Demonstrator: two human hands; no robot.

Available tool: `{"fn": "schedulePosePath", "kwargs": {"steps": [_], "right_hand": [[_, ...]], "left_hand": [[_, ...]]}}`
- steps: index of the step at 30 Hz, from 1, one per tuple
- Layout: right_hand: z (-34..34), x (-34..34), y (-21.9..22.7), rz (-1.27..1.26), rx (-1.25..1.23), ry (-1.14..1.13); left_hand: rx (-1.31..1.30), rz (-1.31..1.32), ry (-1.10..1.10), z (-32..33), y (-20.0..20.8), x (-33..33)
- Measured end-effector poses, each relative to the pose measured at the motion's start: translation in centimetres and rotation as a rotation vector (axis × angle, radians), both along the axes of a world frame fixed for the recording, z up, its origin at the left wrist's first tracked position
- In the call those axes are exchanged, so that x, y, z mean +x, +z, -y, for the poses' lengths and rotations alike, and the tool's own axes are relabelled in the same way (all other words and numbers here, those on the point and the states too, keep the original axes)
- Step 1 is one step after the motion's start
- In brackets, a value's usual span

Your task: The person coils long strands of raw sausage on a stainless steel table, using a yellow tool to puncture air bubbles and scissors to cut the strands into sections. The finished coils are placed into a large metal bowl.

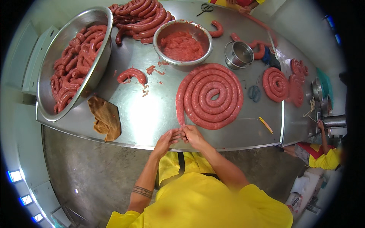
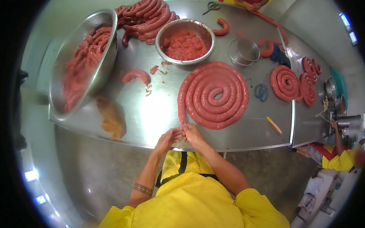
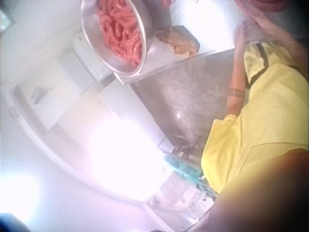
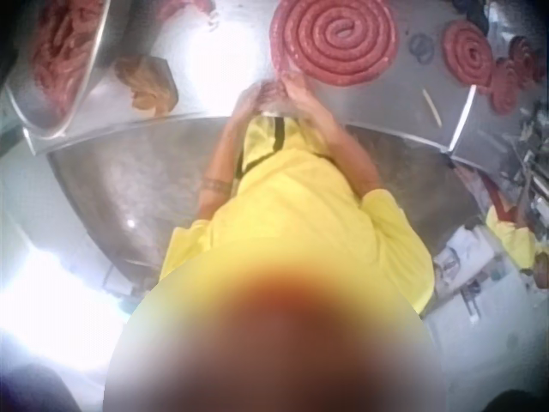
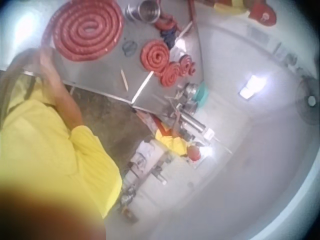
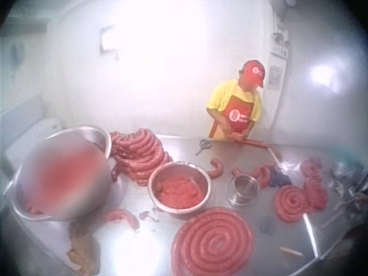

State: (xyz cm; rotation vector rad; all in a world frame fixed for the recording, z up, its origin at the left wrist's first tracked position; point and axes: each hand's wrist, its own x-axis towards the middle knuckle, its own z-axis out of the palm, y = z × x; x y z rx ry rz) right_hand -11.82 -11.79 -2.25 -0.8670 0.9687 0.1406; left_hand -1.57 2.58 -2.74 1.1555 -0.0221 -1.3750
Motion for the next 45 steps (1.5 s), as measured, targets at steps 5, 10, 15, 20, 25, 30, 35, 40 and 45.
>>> {"fn": "schedulePosePath", "kwargs": {"steps": [5, 10, 15, 20, 25, 30, 35, 40, 45], "right_hand": [[0.2, -0.2, 0.1, 0.003, -0.866, 0.315], [2.9, 3.7, 2.1, 0.009, -1.150, 0.182], [2.3, 7.1, 2.4, 0.186, -1.243, 0.149], [-3.8, 3.6, -0.8, 0.045, -0.995, 0.411], [-4.6, -0.4, -0.4, 0.131, -0.669, 0.390], [1.3, 1.2, 1.5, 0.027, -0.171, 0.424], [1.2, 7.0, -0.3, 0.178, -0.009, 0.603], [0.2, 10.3, -2.3, 0.125, 0.156, 0.121], [1.2, 8.6, -3.1, 0.240, 0.336, 0.156]], "left_hand": [[-0.376, -0.480, -0.029, 5.9, -1.3, -1.3], [-0.275, -0.312, -0.123, 12.3, -0.9, 3.1], [-0.428, -0.154, -0.272, 11.3, 0.0, 10.5], [-0.129, -0.327, -0.242, 3.3, 0.1, 5.4], [-0.197, -0.306, 0.024, 0.3, -1.0, 0.8], [-0.016, 0.134, 0.156, 0.8, -2.4, 2.9], [0.143, 0.381, -0.094, -1.1, -1.5, 1.0], [0.330, 0.244, -0.164, -4.3, 5.6, -0.4], [-0.070, 0.702, 0.142, -0.9, 16.4, 5.7]]}}
